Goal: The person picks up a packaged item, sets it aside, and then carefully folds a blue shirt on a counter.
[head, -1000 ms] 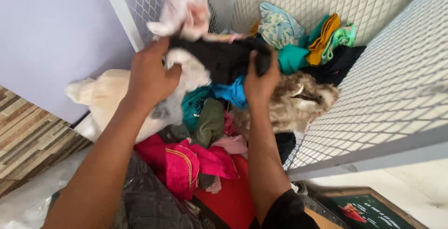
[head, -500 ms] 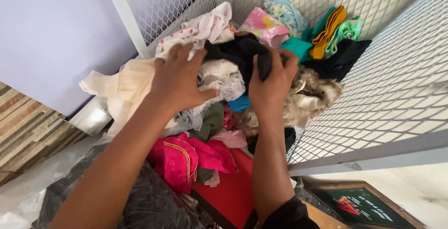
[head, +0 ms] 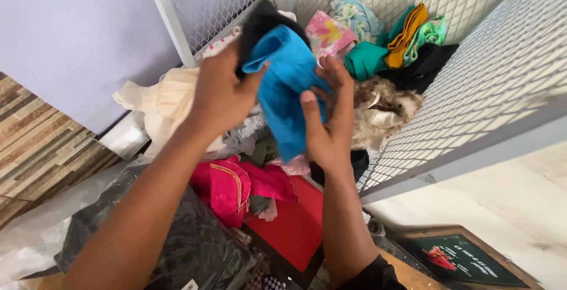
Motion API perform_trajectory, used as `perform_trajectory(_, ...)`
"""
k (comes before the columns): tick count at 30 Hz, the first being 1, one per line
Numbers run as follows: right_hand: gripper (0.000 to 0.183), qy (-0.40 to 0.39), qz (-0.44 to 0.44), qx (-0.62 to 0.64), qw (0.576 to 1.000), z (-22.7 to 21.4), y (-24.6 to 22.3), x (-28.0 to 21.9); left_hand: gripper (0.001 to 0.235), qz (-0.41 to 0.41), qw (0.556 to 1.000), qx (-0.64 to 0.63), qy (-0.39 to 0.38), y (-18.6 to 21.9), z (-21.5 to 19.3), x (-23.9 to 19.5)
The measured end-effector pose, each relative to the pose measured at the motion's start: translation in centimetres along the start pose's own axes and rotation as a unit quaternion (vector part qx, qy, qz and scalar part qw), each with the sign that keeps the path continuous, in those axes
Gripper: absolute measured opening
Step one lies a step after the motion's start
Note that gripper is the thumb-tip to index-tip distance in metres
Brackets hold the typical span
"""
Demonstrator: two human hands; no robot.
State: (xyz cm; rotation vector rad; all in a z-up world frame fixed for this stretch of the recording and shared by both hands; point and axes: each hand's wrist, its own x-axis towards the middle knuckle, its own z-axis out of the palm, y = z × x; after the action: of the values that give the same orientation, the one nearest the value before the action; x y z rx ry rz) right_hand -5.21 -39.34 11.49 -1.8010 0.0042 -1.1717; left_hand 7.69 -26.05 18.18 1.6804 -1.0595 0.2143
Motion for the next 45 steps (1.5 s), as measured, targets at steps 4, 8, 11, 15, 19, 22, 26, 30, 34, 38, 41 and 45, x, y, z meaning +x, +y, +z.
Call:
perform_trajectory(4,0.079,-0.053,0.022,-0.142,0.988,-0.2,-0.9,-1.0,0.016,-0.003,0.998,-0.06,0.009,-0.6,-1.7,-1.1)
perform_trajectory(8,0.067,-0.092,0.094,-0.169,0.977,0.4,-0.2,-2.5,0.009,-0.011,0.997,-0.078,0.007,0.0,-4.0,-2.8)
perform_trajectory(11,0.044,-0.086,0.059,-0.206,0.973,0.6,0.5,-3.1,0.007,-0.021,0.995,-0.095,0.003,0.4,-6.3,-4.7)
perform_trajectory(15,0.019,-0.037,-0.005,-0.147,0.988,2.1,-2.0,-3.4,0.015,-0.031,0.992,-0.119,0.0,1.5,-9.2,-8.0)
perform_trajectory(19,0.032,-0.031,-0.069,-0.08,0.994,3.8,-6.7,-3.7,0.022,-0.048,0.99,-0.129,0.017,2.5,-13.1,-13.7)
perform_trajectory(22,0.079,-0.128,0.002,-0.076,0.989,5.7,-8.1,-5.2,0.029,-0.075,0.986,-0.142,0.034,3.4,-16.0,-19.0)
perform_trajectory(26,0.042,-0.121,-0.017,-0.007,0.992,8.5,-8.6,-7.7,0.04,-0.11,0.979,-0.16,0.062,5.3,-19.0,-24.1)
perform_trajectory(30,0.049,-0.104,0.002,0.085,0.991,10.4,-14.5,-9.7,0.051,-0.13,0.97,-0.182,0.09,5.6,-23.6,-23.9)
perform_trajectory(34,0.052,-0.18,-0.026,0.126,0.975,13.0,-21.8,-14.0,0.058,-0.144,0.964,-0.195,0.111,9.8,-25.1,-36.3)
perform_trajectory(38,0.046,-0.287,-0.025,0.163,0.944,17.3,-26.8,-21.1,0.096,-0.168,0.947,-0.258,0.091,11.0,-28.0,-44.5)
perform_trajectory(41,0.041,-0.368,0.033,0.191,0.909,20.7,-27.1,-29.1,0.099,-0.252,0.919,-0.293,0.08,11.9,-29.8,-51.5)
perform_trajectory(45,0.048,-0.432,0.164,0.24,0.854,24.9,-24.4,-39.9,0.114,-0.306,0.902,-0.287,0.104,8.1,-29.6,-62.1)
